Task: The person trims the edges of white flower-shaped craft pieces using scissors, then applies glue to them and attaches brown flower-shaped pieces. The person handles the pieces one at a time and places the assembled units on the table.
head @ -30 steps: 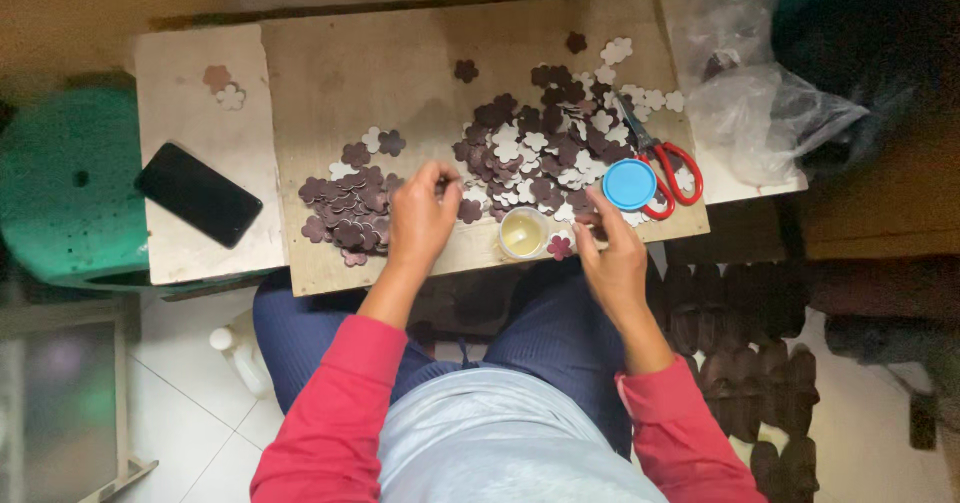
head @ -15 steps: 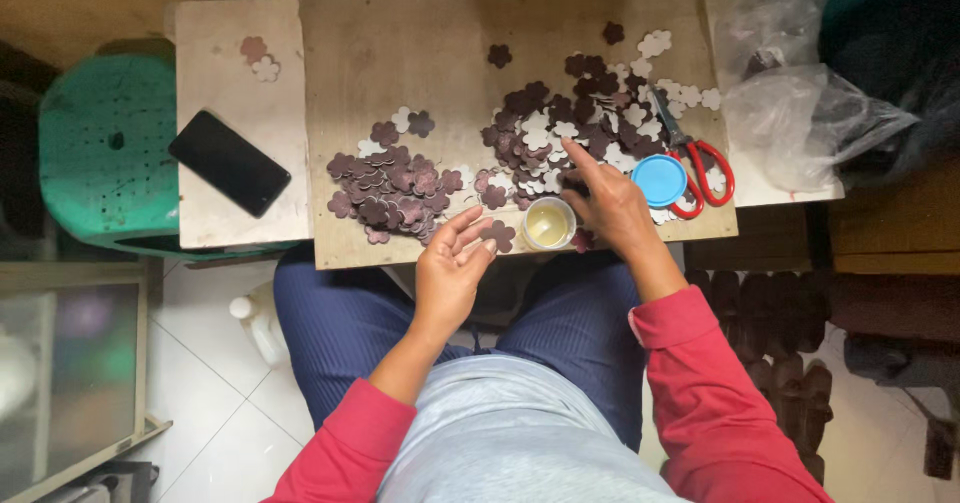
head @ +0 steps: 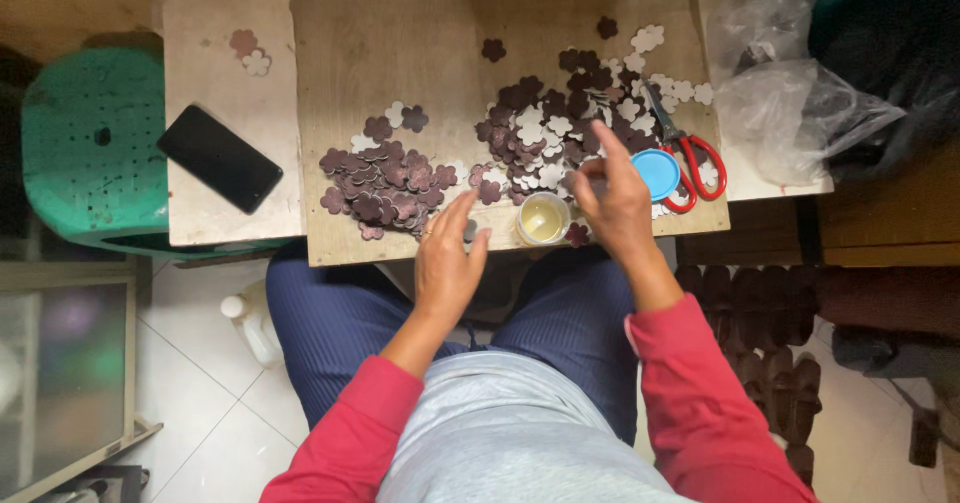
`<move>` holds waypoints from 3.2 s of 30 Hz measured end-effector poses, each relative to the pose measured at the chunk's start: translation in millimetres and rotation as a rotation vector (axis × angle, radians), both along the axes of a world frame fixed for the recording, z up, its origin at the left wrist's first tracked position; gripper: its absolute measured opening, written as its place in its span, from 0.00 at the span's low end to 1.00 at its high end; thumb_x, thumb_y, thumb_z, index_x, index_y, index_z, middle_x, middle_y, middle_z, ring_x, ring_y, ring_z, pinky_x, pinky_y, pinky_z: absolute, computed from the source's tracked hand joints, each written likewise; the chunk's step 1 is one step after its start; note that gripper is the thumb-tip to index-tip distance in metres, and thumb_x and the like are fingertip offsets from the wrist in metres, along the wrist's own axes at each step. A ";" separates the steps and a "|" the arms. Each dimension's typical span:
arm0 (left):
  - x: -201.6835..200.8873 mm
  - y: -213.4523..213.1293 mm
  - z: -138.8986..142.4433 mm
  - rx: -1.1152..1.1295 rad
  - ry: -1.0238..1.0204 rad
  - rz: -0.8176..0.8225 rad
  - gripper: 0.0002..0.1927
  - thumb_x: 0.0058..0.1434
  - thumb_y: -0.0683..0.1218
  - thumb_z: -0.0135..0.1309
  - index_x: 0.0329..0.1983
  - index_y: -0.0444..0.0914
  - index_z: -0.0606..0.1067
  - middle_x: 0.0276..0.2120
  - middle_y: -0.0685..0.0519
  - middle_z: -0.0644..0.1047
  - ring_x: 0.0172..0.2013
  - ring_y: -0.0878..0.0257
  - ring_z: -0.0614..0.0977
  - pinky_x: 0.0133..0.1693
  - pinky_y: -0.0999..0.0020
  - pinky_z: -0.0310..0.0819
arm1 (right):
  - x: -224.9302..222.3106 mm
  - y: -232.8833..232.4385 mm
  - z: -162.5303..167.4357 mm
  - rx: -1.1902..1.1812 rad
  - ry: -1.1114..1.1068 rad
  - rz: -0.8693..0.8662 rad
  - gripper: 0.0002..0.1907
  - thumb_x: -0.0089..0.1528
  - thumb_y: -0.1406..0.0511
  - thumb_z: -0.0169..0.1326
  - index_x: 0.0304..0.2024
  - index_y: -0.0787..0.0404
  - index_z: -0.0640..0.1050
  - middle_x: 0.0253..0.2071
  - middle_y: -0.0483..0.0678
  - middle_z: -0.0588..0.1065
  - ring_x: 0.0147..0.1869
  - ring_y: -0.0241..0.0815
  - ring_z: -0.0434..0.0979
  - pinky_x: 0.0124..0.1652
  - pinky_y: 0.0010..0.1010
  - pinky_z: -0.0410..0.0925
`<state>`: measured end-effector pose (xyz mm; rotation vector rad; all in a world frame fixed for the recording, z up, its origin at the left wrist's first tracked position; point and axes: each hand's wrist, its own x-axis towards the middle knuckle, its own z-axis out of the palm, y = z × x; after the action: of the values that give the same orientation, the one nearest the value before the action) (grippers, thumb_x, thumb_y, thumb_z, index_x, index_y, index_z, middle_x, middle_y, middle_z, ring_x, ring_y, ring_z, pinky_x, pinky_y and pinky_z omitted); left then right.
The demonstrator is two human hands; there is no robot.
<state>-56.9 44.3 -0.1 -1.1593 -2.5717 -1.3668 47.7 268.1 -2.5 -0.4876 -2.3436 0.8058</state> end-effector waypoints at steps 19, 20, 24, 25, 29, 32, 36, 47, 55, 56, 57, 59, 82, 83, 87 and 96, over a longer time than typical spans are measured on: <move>7.0 -11.2 -19.9 0.376 -1.083 0.023 0.16 0.68 0.41 0.54 0.59 0.35 0.77 0.41 0.56 0.81 0.38 0.72 0.82 0.40 0.77 0.78 | 30.5 -57.9 14.7 0.283 -0.270 0.106 0.25 0.57 0.52 0.67 0.51 0.59 0.81 0.69 0.60 0.66 0.73 0.65 0.62 0.65 0.51 0.61; 7.0 -14.7 -19.1 0.356 -1.083 0.036 0.16 0.68 0.42 0.53 0.59 0.36 0.77 0.41 0.56 0.81 0.38 0.72 0.83 0.40 0.77 0.78 | 29.9 -57.7 12.8 0.290 -0.279 0.108 0.25 0.57 0.52 0.67 0.50 0.59 0.82 0.69 0.60 0.66 0.73 0.65 0.61 0.65 0.51 0.61; 9.9 -22.3 -17.7 0.344 -1.090 0.059 0.17 0.68 0.42 0.54 0.59 0.36 0.77 0.39 0.56 0.81 0.37 0.72 0.82 0.40 0.77 0.77 | 28.7 -58.0 8.6 0.313 -0.290 0.113 0.24 0.57 0.51 0.66 0.48 0.59 0.83 0.69 0.59 0.66 0.73 0.66 0.61 0.66 0.52 0.60; 11.1 -23.8 -17.6 0.336 -1.063 0.056 0.16 0.68 0.42 0.54 0.59 0.36 0.78 0.39 0.56 0.81 0.37 0.73 0.80 0.40 0.77 0.77 | 28.3 -58.2 8.2 0.310 -0.296 0.112 0.24 0.57 0.50 0.66 0.48 0.59 0.83 0.69 0.59 0.66 0.73 0.66 0.61 0.66 0.53 0.60; 13.2 -26.9 -17.3 0.295 -0.998 0.058 0.16 0.69 0.43 0.53 0.59 0.37 0.78 0.37 0.58 0.81 0.35 0.75 0.78 0.40 0.77 0.76 | 25.6 -59.4 8.9 0.311 -0.317 0.106 0.25 0.57 0.50 0.66 0.47 0.60 0.83 0.69 0.60 0.65 0.73 0.67 0.60 0.66 0.53 0.59; 13.4 -26.1 -16.3 0.295 -0.986 0.062 0.16 0.69 0.43 0.53 0.59 0.37 0.79 0.36 0.58 0.80 0.34 0.75 0.78 0.39 0.77 0.76 | 26.0 -59.3 13.9 0.303 -0.274 0.104 0.24 0.58 0.52 0.66 0.48 0.61 0.82 0.70 0.61 0.65 0.74 0.66 0.60 0.67 0.52 0.59; 14.2 -26.8 -12.5 0.277 -0.998 0.076 0.16 0.70 0.43 0.54 0.60 0.37 0.79 0.34 0.58 0.79 0.33 0.75 0.76 0.38 0.77 0.75 | 36.9 -61.1 26.0 0.290 -0.254 0.068 0.22 0.58 0.53 0.67 0.45 0.62 0.81 0.70 0.60 0.65 0.75 0.64 0.61 0.68 0.51 0.59; 20.6 -22.8 -1.5 0.391 -1.116 0.031 0.24 0.69 0.40 0.51 0.69 0.36 0.70 0.45 0.52 0.80 0.41 0.71 0.80 0.45 0.72 0.81 | 46.8 -69.4 37.9 0.256 -0.244 0.115 0.20 0.55 0.56 0.69 0.39 0.63 0.79 0.68 0.60 0.67 0.74 0.64 0.62 0.68 0.51 0.59; 29.6 -21.2 14.3 0.400 -1.190 -0.029 0.27 0.69 0.40 0.50 0.72 0.37 0.66 0.45 0.51 0.79 0.43 0.69 0.80 0.46 0.70 0.82 | 50.5 -100.5 68.7 0.042 -0.062 0.183 0.19 0.59 0.71 0.61 0.53 0.58 0.80 0.69 0.57 0.67 0.74 0.61 0.64 0.70 0.48 0.60; 30.8 -21.2 16.5 0.399 -1.188 -0.044 0.27 0.69 0.39 0.49 0.72 0.37 0.66 0.45 0.51 0.79 0.44 0.68 0.81 0.46 0.69 0.82 | 49.1 -104.3 70.7 0.085 -0.049 0.194 0.20 0.59 0.73 0.61 0.54 0.56 0.80 0.68 0.56 0.67 0.74 0.60 0.65 0.71 0.48 0.60; 32.0 -21.2 18.5 0.398 -1.187 -0.057 0.27 0.69 0.39 0.49 0.72 0.37 0.66 0.46 0.51 0.79 0.45 0.68 0.81 0.47 0.69 0.82 | 47.7 -107.1 72.2 0.127 -0.038 0.205 0.22 0.59 0.74 0.60 0.55 0.55 0.80 0.68 0.56 0.67 0.73 0.60 0.65 0.71 0.49 0.60; 33.2 -21.5 21.7 0.409 -1.192 -0.082 0.27 0.70 0.39 0.49 0.72 0.37 0.65 0.48 0.49 0.79 0.46 0.67 0.81 0.48 0.69 0.82 | 45.8 -110.9 74.1 0.175 -0.038 0.211 0.25 0.56 0.75 0.59 0.56 0.54 0.80 0.68 0.56 0.67 0.73 0.61 0.65 0.70 0.48 0.60; 36.9 -28.5 13.0 0.374 -1.291 -0.062 0.29 0.70 0.39 0.46 0.75 0.36 0.60 0.49 0.49 0.79 0.42 0.67 0.81 0.46 0.69 0.81 | 42.1 -112.4 74.0 0.330 -0.081 0.230 0.24 0.55 0.73 0.61 0.54 0.55 0.81 0.68 0.56 0.67 0.73 0.58 0.65 0.68 0.51 0.61; 37.4 -28.6 12.3 0.383 -1.305 -0.065 0.29 0.70 0.40 0.46 0.75 0.36 0.60 0.49 0.49 0.79 0.42 0.67 0.81 0.47 0.69 0.81 | 41.5 -113.6 73.8 0.326 -0.077 0.234 0.24 0.55 0.73 0.61 0.54 0.55 0.81 0.68 0.56 0.67 0.73 0.58 0.65 0.68 0.51 0.62; 36.1 -28.8 10.5 0.410 -1.340 -0.053 0.29 0.69 0.40 0.46 0.74 0.36 0.59 0.48 0.49 0.80 0.43 0.66 0.83 0.46 0.70 0.81 | 42.6 -114.5 74.3 0.322 -0.071 0.301 0.23 0.54 0.73 0.62 0.53 0.56 0.81 0.68 0.56 0.67 0.72 0.59 0.65 0.68 0.51 0.61; 32.9 -28.8 6.8 0.374 -1.322 -0.053 0.30 0.69 0.41 0.48 0.75 0.35 0.60 0.45 0.50 0.81 0.40 0.66 0.82 0.43 0.70 0.81 | 54.8 -108.7 72.0 0.058 0.069 0.105 0.26 0.59 0.80 0.53 0.60 0.63 0.74 0.67 0.60 0.69 0.70 0.54 0.71 0.68 0.43 0.65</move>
<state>-24.0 15.5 6.7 -0.1786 -2.5043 -3.1949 102.5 159.3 69.5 -0.3089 -2.3371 0.7874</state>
